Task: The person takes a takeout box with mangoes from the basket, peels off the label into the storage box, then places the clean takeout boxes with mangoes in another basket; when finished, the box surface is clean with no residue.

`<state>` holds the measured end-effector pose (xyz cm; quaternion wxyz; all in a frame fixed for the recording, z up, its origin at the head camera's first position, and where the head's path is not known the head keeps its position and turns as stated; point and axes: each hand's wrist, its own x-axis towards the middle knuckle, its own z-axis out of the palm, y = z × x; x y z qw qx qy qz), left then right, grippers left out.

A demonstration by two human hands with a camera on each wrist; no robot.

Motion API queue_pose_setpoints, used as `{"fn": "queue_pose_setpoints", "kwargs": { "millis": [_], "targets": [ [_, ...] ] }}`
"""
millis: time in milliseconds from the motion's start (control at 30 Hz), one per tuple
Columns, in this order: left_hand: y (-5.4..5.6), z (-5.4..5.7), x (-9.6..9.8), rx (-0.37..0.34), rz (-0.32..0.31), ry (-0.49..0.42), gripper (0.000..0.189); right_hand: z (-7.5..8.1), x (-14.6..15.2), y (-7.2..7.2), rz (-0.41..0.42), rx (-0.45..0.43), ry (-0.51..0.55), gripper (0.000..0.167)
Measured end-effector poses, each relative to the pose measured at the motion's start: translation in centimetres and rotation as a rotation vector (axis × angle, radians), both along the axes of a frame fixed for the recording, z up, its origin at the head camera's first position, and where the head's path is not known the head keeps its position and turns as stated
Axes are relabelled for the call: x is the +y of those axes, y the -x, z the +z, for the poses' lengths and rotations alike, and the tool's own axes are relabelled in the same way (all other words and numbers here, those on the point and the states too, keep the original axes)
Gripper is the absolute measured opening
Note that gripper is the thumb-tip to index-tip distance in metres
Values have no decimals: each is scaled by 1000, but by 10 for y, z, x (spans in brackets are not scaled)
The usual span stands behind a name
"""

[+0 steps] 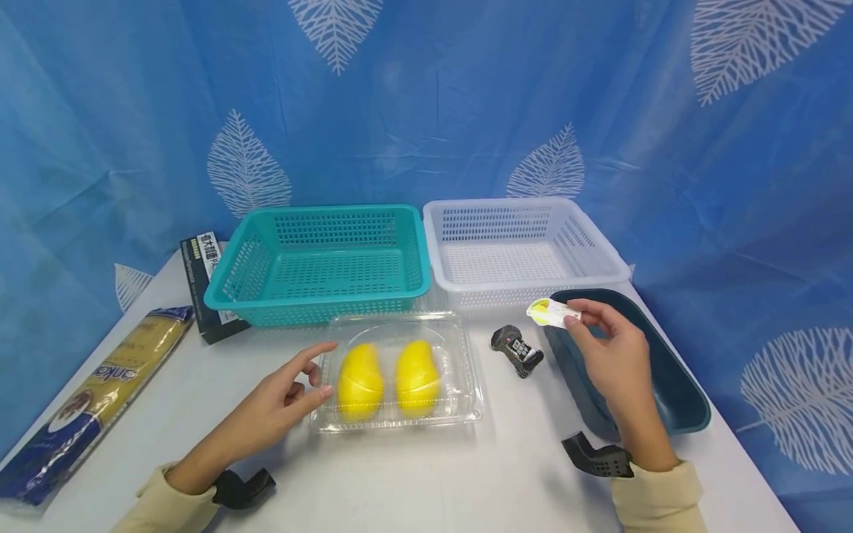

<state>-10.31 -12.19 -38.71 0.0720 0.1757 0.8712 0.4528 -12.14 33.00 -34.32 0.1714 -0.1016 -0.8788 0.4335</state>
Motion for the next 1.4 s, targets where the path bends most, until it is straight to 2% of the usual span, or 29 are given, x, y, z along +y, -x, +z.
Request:
{"fn": "queue_pose_setpoints", "kwargs": {
  "millis": [300,700,900,1200,1400],
  "targets": [
    [0,0,0,-8,-1,-5,64,-8,36,2,-153,-118,32,48],
    [0,0,0,3,-4,0,65,-16,66,-5,-173,-249,47,58],
    [1,-1,0,9,0,8,65,-20,69,-3,-190,-282,-30,56],
    [0,-1,0,32,-1,19,65,-30,75,0,-166,-298,-183,47],
    [1,-1,0,21,-2,13,66,-33,78,-1,-109,-303,-307,44]
  ]
}}
